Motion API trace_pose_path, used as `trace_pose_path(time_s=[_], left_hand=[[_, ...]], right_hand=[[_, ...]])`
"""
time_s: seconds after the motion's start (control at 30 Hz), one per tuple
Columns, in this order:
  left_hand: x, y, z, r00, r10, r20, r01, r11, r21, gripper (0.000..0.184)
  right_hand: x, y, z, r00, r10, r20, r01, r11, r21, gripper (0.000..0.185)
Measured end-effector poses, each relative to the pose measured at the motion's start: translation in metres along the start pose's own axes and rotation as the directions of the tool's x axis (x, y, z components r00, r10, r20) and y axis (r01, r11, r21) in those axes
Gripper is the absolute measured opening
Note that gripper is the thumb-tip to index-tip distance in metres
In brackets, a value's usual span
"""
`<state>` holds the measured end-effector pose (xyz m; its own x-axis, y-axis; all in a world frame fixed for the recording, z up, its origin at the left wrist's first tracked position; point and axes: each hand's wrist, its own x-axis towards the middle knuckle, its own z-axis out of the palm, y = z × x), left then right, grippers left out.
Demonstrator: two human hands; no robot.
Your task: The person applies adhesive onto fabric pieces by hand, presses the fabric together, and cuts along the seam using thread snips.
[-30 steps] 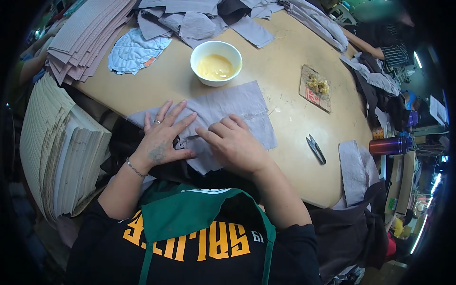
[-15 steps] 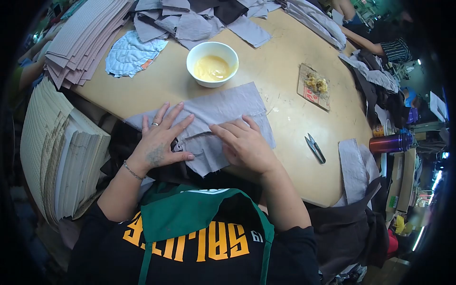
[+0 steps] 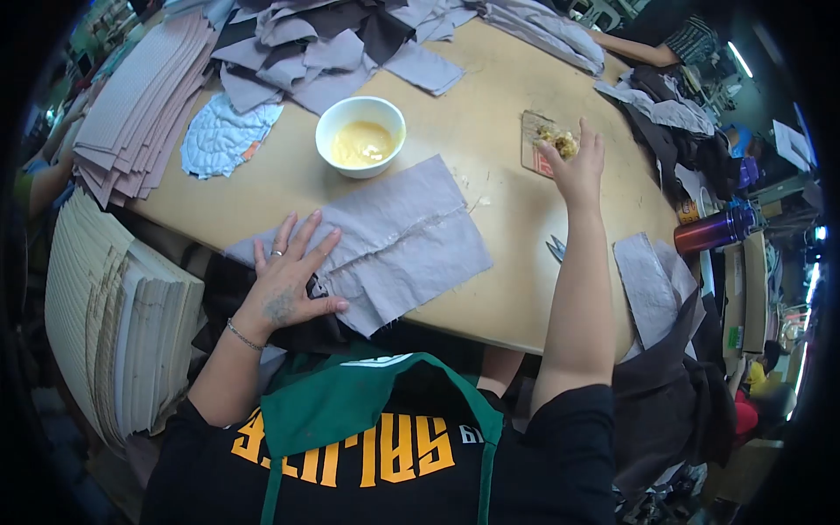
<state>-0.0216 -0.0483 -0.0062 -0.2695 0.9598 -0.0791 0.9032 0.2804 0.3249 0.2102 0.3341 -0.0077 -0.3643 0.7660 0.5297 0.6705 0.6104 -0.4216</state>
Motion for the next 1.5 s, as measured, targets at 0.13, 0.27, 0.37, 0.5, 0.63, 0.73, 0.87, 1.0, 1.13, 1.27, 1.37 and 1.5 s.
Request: trace_pose_path(time_s=[0.13,0.27,0.37,0.5,0.63,0.73,0.87,1.0,1.13,1.27,1.37,1.5], left_hand=[[0.001,0.000,-0.002,1.000,0.004,0.003,-0.004,1.000,-0.018,0.092],[0.001,-0.002,0.002,1.000,0.010,-0.017,-0.010,1.000,-0.023,0.092],[0.000,-0.001,0.003,1.000,0.008,-0.010,-0.009,1.000,-0.029,0.091],[0.001,0.000,0.001,1.000,0.023,-0.020,-0.023,0.999,-0.026,0.089],[0.001,-0.001,0.002,1.000,0.015,-0.002,-0.015,0.999,-0.046,0.093],[0.001,-0.001,0.002,1.000,0.006,0.000,-0.006,0.999,-0.035,0.093],[0.001,-0.004,0.004,0.999,0.032,-0.005,-0.032,0.997,-0.071,0.091],[0.002,-0.007,0.001,0.999,0.052,-0.017,-0.053,0.995,-0.089,0.089],[0.001,-0.006,0.002,0.999,0.051,-0.009,-0.052,0.994,-0.095,0.090],[0.001,-0.006,0.002,0.998,0.054,-0.025,-0.056,0.995,-0.086,0.088],[0.000,-0.005,0.002,0.998,0.052,-0.029,-0.054,0.996,-0.071,0.088],[0.001,-0.006,0.003,0.998,0.062,-0.033,-0.064,0.996,-0.055,0.088]], right_hand=[[0.026,0.027,0.026,0.976,0.162,0.146,-0.161,0.987,-0.022,0.081],[0.031,-0.034,0.015,0.982,0.187,-0.033,-0.173,0.953,0.249,0.081],[0.025,-0.140,0.000,0.979,-0.091,0.180,-0.057,0.732,0.679,0.083],[-0.008,-0.227,0.031,0.855,-0.389,0.345,0.300,0.911,0.284,0.085],[-0.018,-0.243,0.038,0.774,-0.309,0.552,0.267,0.951,0.157,0.092],[-0.022,-0.225,0.043,0.863,-0.464,0.202,0.396,0.868,0.299,0.096],[-0.029,-0.181,0.051,0.924,0.227,0.307,-0.382,0.545,0.746,0.101],[-0.052,-0.193,0.024,0.576,0.292,0.764,-0.816,0.256,0.518,0.102],[-0.064,-0.213,0.018,0.422,0.179,0.889,-0.904,0.013,0.427,0.082],[-0.078,-0.239,0.028,0.363,0.086,0.928,-0.906,-0.198,0.373,0.066],[-0.080,-0.239,0.053,0.340,0.035,0.940,-0.880,-0.341,0.331,0.050],[-0.083,-0.250,0.072,0.381,0.104,0.919,-0.806,-0.449,0.385,0.032]])
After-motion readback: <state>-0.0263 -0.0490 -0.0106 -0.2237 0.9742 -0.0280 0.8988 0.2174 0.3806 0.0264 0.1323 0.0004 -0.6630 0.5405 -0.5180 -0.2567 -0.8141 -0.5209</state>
